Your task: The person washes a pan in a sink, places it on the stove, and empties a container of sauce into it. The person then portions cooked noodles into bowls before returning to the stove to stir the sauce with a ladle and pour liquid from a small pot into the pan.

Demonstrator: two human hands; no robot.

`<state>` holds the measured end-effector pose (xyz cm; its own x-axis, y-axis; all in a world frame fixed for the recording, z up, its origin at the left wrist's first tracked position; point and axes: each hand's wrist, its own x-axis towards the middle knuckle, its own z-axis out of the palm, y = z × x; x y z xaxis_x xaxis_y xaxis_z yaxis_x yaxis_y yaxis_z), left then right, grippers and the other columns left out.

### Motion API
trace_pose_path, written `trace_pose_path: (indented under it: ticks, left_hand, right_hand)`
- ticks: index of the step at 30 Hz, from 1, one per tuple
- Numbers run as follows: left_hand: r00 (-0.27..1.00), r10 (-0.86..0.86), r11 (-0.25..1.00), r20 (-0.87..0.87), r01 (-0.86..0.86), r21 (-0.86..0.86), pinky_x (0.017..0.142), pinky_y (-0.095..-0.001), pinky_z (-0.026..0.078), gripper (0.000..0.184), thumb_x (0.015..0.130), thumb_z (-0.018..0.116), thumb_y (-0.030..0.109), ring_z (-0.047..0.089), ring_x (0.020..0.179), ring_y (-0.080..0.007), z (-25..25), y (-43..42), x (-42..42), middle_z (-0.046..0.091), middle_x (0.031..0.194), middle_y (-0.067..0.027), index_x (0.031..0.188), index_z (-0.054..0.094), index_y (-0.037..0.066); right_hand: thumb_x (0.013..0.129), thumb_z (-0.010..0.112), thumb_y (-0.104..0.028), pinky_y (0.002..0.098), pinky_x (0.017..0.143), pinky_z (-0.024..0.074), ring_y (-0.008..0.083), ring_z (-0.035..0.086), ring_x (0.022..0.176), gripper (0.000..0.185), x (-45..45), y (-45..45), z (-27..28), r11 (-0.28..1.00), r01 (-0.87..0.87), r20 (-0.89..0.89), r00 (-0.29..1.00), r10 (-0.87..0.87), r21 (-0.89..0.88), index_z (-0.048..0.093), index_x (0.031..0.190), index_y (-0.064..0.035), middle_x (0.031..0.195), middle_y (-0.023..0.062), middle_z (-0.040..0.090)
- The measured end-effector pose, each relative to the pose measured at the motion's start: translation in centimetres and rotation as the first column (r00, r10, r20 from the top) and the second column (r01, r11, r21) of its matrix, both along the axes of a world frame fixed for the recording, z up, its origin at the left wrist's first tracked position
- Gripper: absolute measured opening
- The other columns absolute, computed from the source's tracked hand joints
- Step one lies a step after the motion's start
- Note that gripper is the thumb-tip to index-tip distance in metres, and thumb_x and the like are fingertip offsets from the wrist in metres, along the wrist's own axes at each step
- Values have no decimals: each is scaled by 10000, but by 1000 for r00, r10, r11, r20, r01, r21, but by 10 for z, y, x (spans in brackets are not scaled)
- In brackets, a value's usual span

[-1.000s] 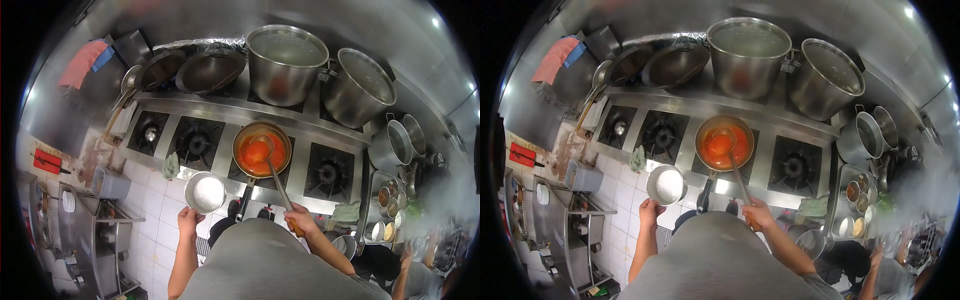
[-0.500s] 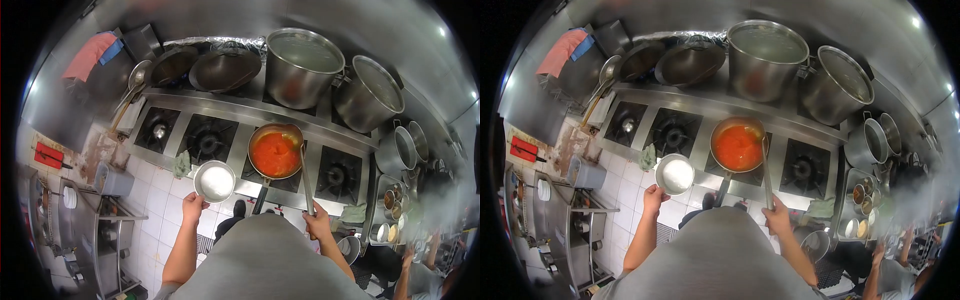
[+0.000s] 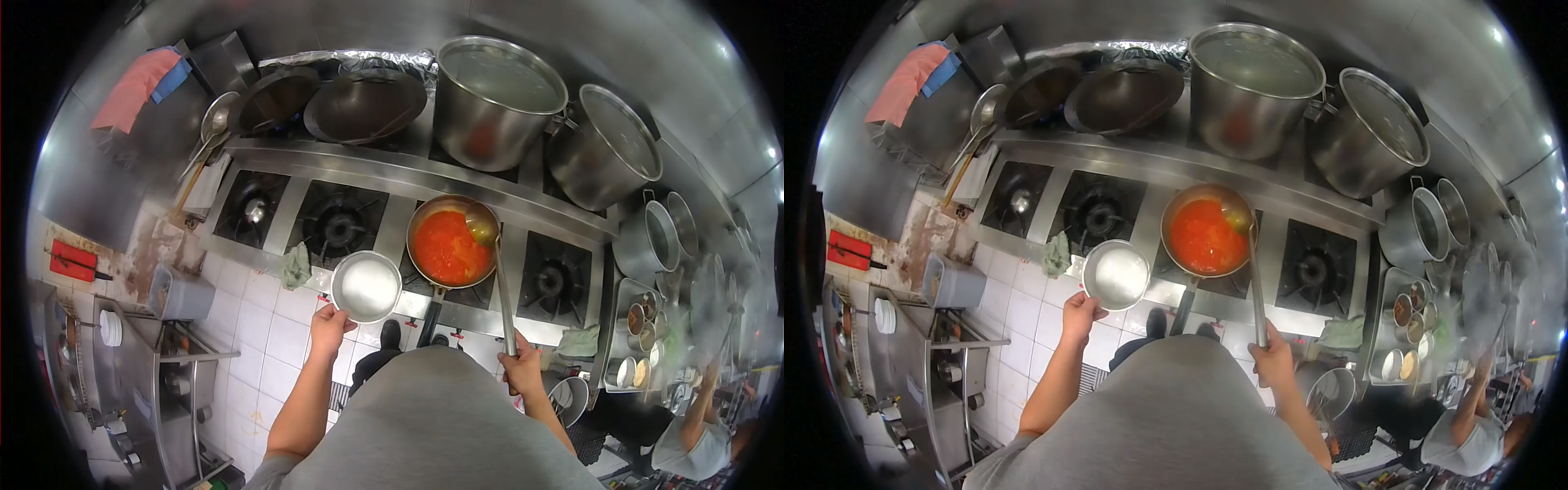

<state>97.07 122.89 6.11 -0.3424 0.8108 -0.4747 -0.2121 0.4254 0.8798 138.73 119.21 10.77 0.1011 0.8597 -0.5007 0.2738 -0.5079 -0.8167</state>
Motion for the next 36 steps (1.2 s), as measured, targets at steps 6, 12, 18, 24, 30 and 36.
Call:
trace_pose_path:
  ticks: [6, 12, 18, 24, 30, 36]
  left_hand:
    - [997, 33, 999, 77, -34, 17, 712, -318, 607, 104, 910, 607, 87, 661, 684, -143, 1, 12, 7, 675, 799, -70, 875, 640, -5]
    - [999, -2, 1000, -37, 1, -12, 731, -324, 604, 131, 908, 601, 92, 674, 719, -143, -2, 9, -1, 693, 833, -65, 943, 667, -16]
    - [996, -5, 999, 88, 2, 42, 701, -300, 607, 128, 937, 621, 103, 667, 731, -139, 2, 20, 15, 678, 827, -75, 876, 644, -7]
    - [999, -33, 998, 28, 31, 58, 750, -335, 608, 116, 924, 609, 107, 680, 730, -151, 8, 19, -1, 703, 850, -84, 901, 652, 2]
    - [1000, 18, 1000, 21, -19, 10, 720, -314, 608, 125, 918, 621, 109, 652, 673, -137, 3, -1, -2, 670, 784, -64, 820, 619, 33]
    - [999, 37, 999, 21, -37, -38, 687, -313, 611, 141, 914, 623, 106, 647, 639, -132, -5, -15, -3, 641, 723, -44, 784, 588, 63]
  right_hand:
    - [849, 651, -64, 289, 454, 457, 113, 554, 473, 719, 1, -1, -3, 999, -36, 93, 995, 38, -27, 425, 1528, -133, 638, 36, 598]
    - [864, 655, -100, 300, 488, 474, 116, 571, 491, 718, 2, 1, -5, 999, -30, 145, 989, 34, -33, 413, 1538, -165, 616, 35, 590]
    - [864, 661, -125, 338, 559, 516, 187, 640, 577, 712, 2, 4, -7, 993, -62, 222, 972, 82, -97, 419, 1531, -179, 705, 106, 651]
    - [810, 686, -98, 343, 688, 518, 187, 620, 650, 734, 3, 5, -34, 974, -211, 568, 813, 126, 85, 436, 1500, -89, 684, 102, 584]
    - [886, 650, -115, 274, 440, 433, 127, 552, 496, 565, -6, 0, -30, 983, -77, -198, 979, 43, -168, 516, 1432, -57, 713, 57, 589]
    - [874, 685, -139, 260, 411, 382, 146, 485, 452, 336, -4, 5, -14, 894, -13, -732, 580, -359, -448, 607, 1189, -51, 681, 56, 553]
